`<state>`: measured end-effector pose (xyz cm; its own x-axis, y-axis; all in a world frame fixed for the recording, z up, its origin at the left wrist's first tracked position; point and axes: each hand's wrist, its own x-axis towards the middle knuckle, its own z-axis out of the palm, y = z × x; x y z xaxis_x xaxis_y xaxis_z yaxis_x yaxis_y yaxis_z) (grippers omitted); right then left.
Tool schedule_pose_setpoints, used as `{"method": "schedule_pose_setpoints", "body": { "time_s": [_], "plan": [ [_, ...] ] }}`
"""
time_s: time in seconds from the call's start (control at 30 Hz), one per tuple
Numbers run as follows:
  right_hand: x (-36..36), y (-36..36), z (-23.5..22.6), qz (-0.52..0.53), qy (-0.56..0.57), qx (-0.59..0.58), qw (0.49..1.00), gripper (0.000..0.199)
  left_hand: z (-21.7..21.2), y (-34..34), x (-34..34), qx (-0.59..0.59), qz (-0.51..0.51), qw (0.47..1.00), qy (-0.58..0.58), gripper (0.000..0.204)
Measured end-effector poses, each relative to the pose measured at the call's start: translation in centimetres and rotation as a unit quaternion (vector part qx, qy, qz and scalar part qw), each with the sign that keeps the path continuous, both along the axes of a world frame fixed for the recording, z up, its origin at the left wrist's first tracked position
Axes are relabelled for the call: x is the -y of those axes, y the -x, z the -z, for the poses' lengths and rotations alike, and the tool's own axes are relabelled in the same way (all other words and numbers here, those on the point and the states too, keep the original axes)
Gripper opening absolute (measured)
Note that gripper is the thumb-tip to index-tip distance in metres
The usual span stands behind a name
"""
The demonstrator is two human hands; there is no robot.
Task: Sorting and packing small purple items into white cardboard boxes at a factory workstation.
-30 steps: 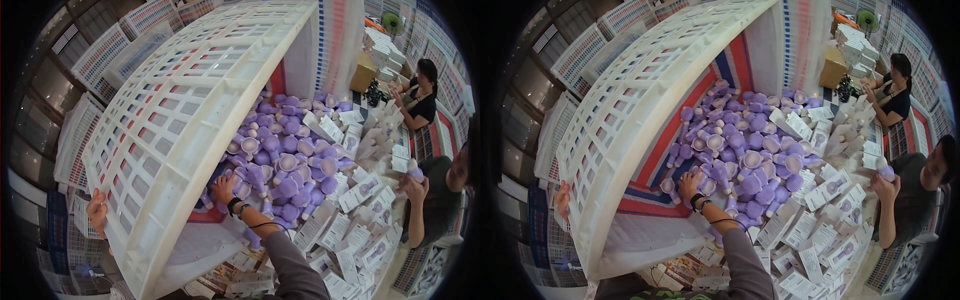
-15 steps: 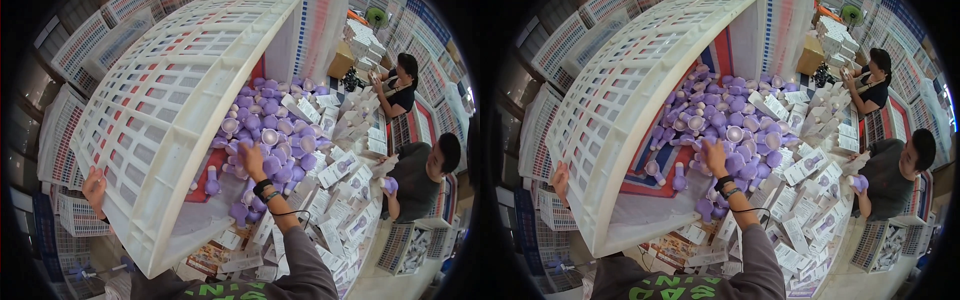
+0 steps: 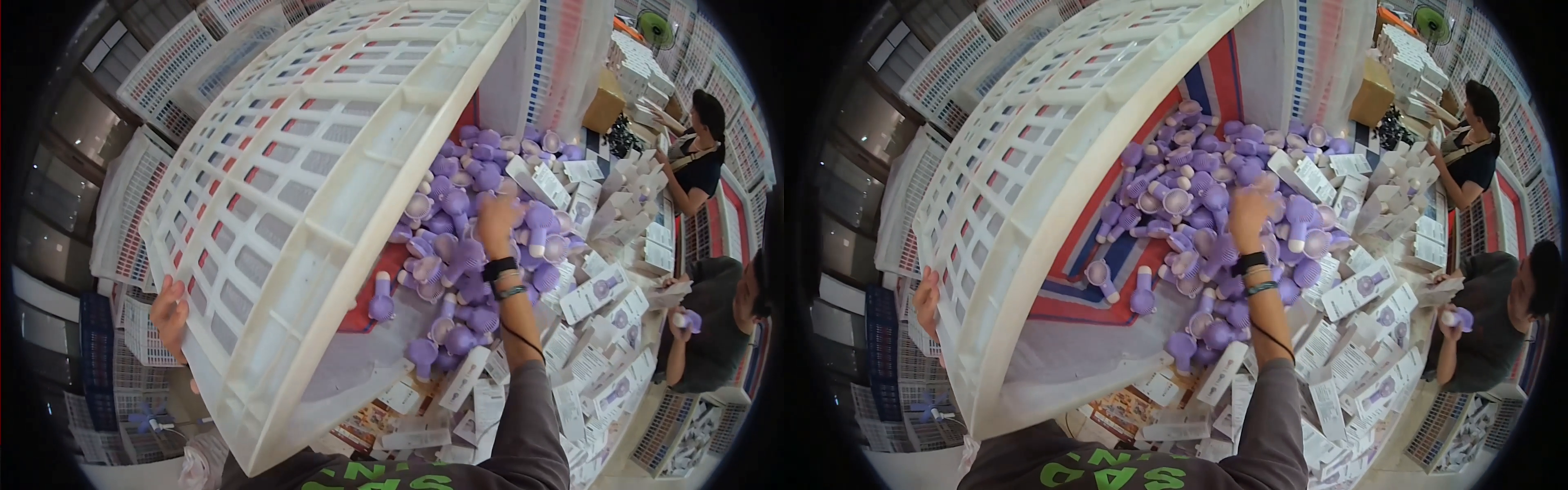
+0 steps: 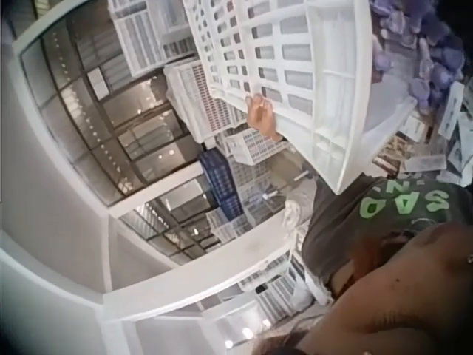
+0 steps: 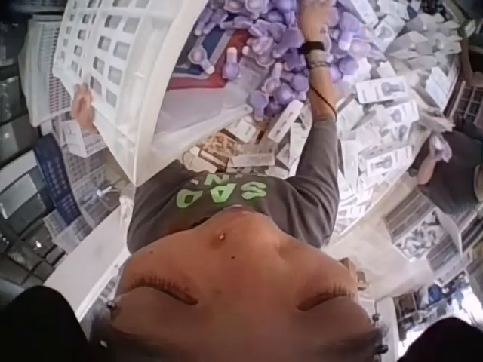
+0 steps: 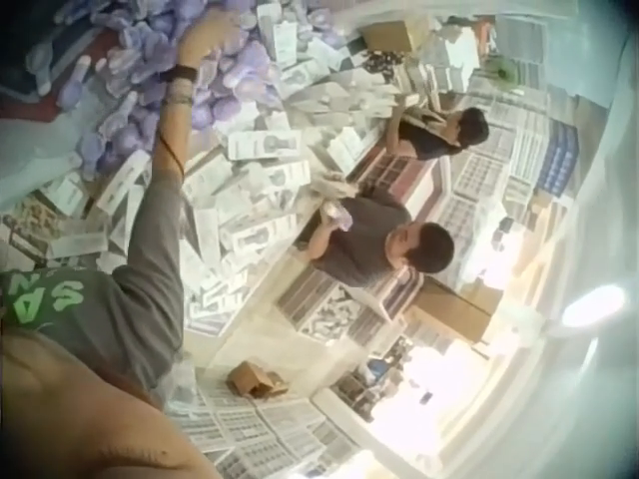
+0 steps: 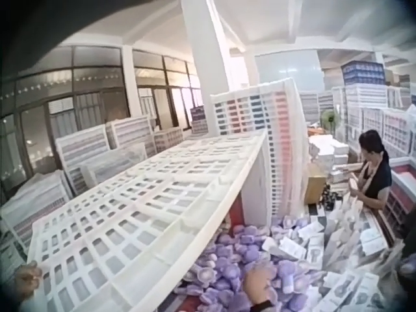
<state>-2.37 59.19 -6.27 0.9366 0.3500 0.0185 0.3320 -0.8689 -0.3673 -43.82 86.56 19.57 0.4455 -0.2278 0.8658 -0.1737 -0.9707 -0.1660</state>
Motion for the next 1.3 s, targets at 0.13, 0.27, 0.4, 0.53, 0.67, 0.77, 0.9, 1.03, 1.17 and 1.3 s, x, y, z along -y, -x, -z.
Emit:
{"method": "schedule_pose_setpoints", "body": {
  "time_s": [0.13, 0.27, 0.4, 0.53, 0.67, 0.77, 0.9, 1.03, 1.17, 1.3],
  "plan": [
    [-16.3, 4.8, 2.7, -0.217, -0.078, 0.124, 0.965, 0.029, -1.7, 2.7, 2.0, -0.044, 0.013, 0.998, 0.050, 0.074],
    [-29.1, 12.3, 7.2, -0.333, 0.059, 0.222, 0.914, 0.048, -1.4, 3.8, 3.4, -0.011, 0.026, 0.994, 0.107, 0.086],
    [-23.5, 2.7, 21.6, -0.040, 0.480, 0.502, 0.718, 0.052, 2.4, -2.0, 1.8, -0.002, 0.146, 0.976, 0.161, 0.091],
    [-24.6, 9.1, 7.5, -0.288, 0.160, 0.150, 0.932, 0.051, -1.2, 2.7, 3.0, 0.014, 0.125, 0.985, 0.119, 0.091],
    [-20.1, 5.7, 7.2, -0.226, 0.177, 0.092, 0.953, 0.048, -0.5, 0.0, 2.6, 0.034, 0.101, 0.990, 0.096, 0.085],
    [-17.8, 4.2, 7.6, -0.172, 0.189, 0.039, 0.966, 0.045, -0.1, -0.7, 2.5, 0.047, 0.090, 0.990, 0.096, 0.082],
    [-14.9, 2.3, 8.6, -0.113, 0.136, 0.065, 0.982, 0.038, -1.0, 0.2, 0.8, 0.007, 0.070, 0.997, 0.044, 0.080],
    [-8.8, -0.1, 7.6, -0.037, 0.147, 0.145, 0.978, 0.037, -0.5, 2.1, -1.3, -0.043, 0.057, 0.997, 0.013, 0.077],
    [-2.1, -1.4, 4.6, 0.014, -0.003, 0.224, 0.975, 0.041, 0.0, -1.6, 0.7, 0.024, 0.108, 0.994, 0.005, 0.065],
    [3.1, -2.2, -1.8, 0.110, -0.121, 0.051, 0.985, 0.068, -1.6, 1.6, -0.7, -0.094, 0.012, 0.995, -0.032, 0.064]
  ]
}}
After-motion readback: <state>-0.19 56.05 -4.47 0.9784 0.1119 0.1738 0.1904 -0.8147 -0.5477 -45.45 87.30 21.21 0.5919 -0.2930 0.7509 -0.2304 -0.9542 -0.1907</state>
